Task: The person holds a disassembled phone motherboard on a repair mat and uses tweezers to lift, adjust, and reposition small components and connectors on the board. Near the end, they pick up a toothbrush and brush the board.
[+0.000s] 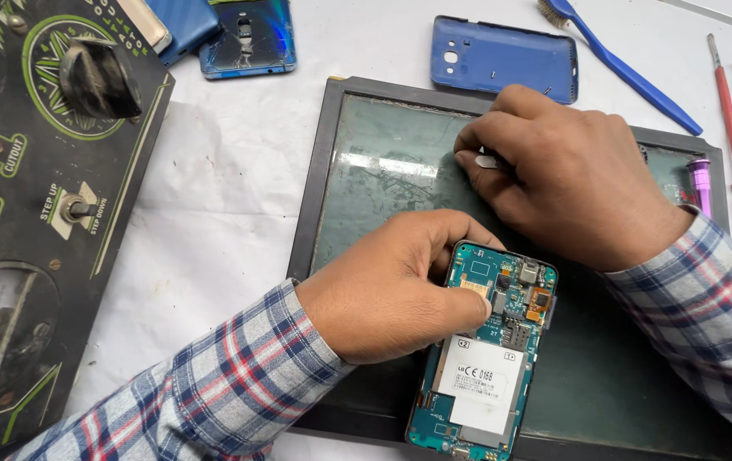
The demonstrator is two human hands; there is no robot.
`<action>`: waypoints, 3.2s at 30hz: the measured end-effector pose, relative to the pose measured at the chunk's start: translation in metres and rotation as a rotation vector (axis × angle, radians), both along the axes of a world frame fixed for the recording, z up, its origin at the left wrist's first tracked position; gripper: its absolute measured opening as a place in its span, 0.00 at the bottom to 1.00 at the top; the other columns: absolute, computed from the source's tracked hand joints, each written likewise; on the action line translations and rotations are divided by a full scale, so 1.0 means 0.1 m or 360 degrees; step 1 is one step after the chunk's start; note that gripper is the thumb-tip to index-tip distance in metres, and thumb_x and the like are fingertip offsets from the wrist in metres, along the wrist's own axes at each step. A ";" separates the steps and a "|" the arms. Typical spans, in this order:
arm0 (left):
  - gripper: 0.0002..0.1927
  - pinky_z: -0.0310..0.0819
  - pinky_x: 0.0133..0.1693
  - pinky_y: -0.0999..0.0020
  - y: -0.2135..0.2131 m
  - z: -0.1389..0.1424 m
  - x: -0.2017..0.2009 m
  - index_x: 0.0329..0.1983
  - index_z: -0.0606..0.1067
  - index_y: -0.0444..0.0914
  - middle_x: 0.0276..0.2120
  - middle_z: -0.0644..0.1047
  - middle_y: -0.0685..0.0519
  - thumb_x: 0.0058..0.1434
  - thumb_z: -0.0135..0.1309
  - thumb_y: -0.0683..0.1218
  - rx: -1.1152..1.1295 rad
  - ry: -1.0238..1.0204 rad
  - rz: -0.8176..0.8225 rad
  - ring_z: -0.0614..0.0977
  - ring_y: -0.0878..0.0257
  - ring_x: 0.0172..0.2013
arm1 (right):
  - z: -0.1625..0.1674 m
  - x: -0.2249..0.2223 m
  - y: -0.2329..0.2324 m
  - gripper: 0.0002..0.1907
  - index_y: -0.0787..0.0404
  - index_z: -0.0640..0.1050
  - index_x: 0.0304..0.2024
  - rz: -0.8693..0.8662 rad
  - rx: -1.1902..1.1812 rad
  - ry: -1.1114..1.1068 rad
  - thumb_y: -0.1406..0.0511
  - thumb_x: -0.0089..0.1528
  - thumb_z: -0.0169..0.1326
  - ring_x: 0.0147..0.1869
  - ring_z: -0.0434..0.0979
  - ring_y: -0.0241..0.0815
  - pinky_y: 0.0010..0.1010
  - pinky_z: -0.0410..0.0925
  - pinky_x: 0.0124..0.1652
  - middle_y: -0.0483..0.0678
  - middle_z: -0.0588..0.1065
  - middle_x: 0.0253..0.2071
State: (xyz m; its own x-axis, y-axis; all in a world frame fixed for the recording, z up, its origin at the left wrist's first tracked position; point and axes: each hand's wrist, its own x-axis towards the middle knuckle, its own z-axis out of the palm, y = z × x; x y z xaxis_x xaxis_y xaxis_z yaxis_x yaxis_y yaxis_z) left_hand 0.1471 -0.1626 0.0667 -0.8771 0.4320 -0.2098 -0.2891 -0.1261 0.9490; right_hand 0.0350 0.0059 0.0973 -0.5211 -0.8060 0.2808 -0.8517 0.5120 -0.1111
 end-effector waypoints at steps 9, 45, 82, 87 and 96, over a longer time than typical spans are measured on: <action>0.21 0.83 0.38 0.70 -0.03 0.06 -0.04 0.51 0.73 0.30 0.34 0.82 0.49 0.53 0.55 0.40 -0.0239 0.0014 -0.0002 0.83 0.66 0.34 | 0.23 0.13 0.49 0.17 0.66 0.78 0.49 -0.0490 -0.0537 -0.0413 0.63 0.76 0.40 0.31 0.73 0.41 0.36 0.69 0.32 0.53 0.72 0.34; 0.23 0.81 0.45 0.69 0.62 -0.34 -1.12 0.60 0.68 0.28 0.44 0.80 0.48 0.60 0.51 0.35 0.0381 -0.0310 0.0154 0.82 0.66 0.43 | -0.94 -0.44 2.06 0.10 0.70 0.72 0.49 -0.0747 -0.1791 -0.2220 0.68 0.69 0.51 0.35 0.79 0.53 0.43 0.71 0.33 0.70 0.78 0.40; 0.19 0.80 0.43 0.73 0.99 -0.16 -1.02 0.55 0.70 0.29 0.41 0.79 0.51 0.58 0.50 0.33 0.0198 -0.0220 0.0173 0.82 0.70 0.40 | -0.64 -0.38 1.90 0.11 0.68 0.81 0.44 -0.0749 -0.0887 -0.1686 0.65 0.64 0.63 0.29 0.66 0.30 0.23 0.60 0.25 0.44 0.77 0.27; 0.20 0.81 0.40 0.74 0.95 -0.12 -0.88 0.54 0.70 0.29 0.38 0.79 0.50 0.56 0.49 0.34 0.0064 -0.0174 0.0163 0.82 0.70 0.37 | -0.59 -0.23 1.78 0.09 0.65 0.83 0.40 -0.0877 -0.0731 -0.1610 0.65 0.61 0.64 0.27 0.65 0.29 0.23 0.59 0.23 0.43 0.75 0.24; 0.21 0.83 0.40 0.72 0.92 -0.11 -0.75 0.54 0.69 0.29 0.38 0.79 0.49 0.55 0.48 0.35 0.0024 -0.0156 0.0126 0.83 0.69 0.36 | -0.62 -0.09 1.76 0.09 0.66 0.83 0.39 -0.0893 -0.0766 -0.1631 0.65 0.62 0.64 0.25 0.62 0.29 0.24 0.55 0.23 0.42 0.72 0.23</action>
State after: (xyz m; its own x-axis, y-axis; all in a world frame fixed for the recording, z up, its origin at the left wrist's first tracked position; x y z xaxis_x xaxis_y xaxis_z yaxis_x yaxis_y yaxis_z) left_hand 0.0720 -0.0707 0.0558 -0.8842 0.3660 -0.2903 -0.3690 -0.1661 0.9145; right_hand 0.0260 0.1815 0.0358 -0.9090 -0.3329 -0.2507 0.0561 0.4984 -0.8651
